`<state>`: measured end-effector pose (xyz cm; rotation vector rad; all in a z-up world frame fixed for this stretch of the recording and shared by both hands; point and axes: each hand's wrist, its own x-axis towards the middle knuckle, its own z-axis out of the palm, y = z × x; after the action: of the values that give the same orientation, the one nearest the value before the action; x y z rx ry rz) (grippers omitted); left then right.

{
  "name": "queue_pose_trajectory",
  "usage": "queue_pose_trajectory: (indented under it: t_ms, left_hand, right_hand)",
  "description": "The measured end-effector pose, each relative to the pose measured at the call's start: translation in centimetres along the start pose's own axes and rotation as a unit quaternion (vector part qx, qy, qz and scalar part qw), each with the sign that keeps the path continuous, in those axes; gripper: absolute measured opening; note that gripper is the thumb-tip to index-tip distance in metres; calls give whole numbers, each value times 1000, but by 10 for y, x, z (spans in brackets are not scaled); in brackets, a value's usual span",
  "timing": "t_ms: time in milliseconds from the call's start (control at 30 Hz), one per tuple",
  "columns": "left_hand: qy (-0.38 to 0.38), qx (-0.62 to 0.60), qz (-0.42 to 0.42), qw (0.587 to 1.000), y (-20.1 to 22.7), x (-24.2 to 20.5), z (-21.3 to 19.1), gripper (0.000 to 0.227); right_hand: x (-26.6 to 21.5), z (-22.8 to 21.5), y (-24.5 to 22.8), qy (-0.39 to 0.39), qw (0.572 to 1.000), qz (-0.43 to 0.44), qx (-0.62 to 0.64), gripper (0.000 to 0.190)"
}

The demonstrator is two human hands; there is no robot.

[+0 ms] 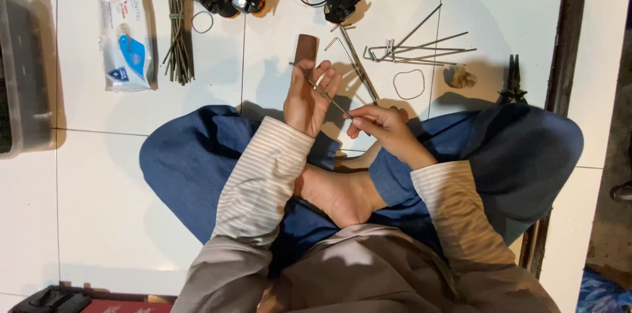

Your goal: The person is cleaning metal stakes by sanding them with a piece of sandpaper while sitting on the floor.

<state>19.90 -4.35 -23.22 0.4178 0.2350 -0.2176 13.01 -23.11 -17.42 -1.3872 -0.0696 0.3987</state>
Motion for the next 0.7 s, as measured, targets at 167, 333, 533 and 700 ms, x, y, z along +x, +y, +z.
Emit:
queue_pose_trajectory:
  t_ms: [167, 333, 533, 700]
  left_hand:
    - [-75, 333, 13, 940, 34, -3, 19, 35]
    - [-67, 759, 169, 625, 62, 27, -46, 50]
    - [22, 811, 89, 578, 64, 34, -45, 66]
    - [-1, 863, -1, 505, 53, 45, -56, 67]
  right_hand:
    - [1, -8, 6, 23, 1000, -4, -5, 19]
    - [-1, -14, 5, 85, 996, 12, 35, 20]
    - [1, -18, 11, 112, 991, 29, 72, 20]
    - [-1, -18, 4, 116, 990, 44, 63, 18]
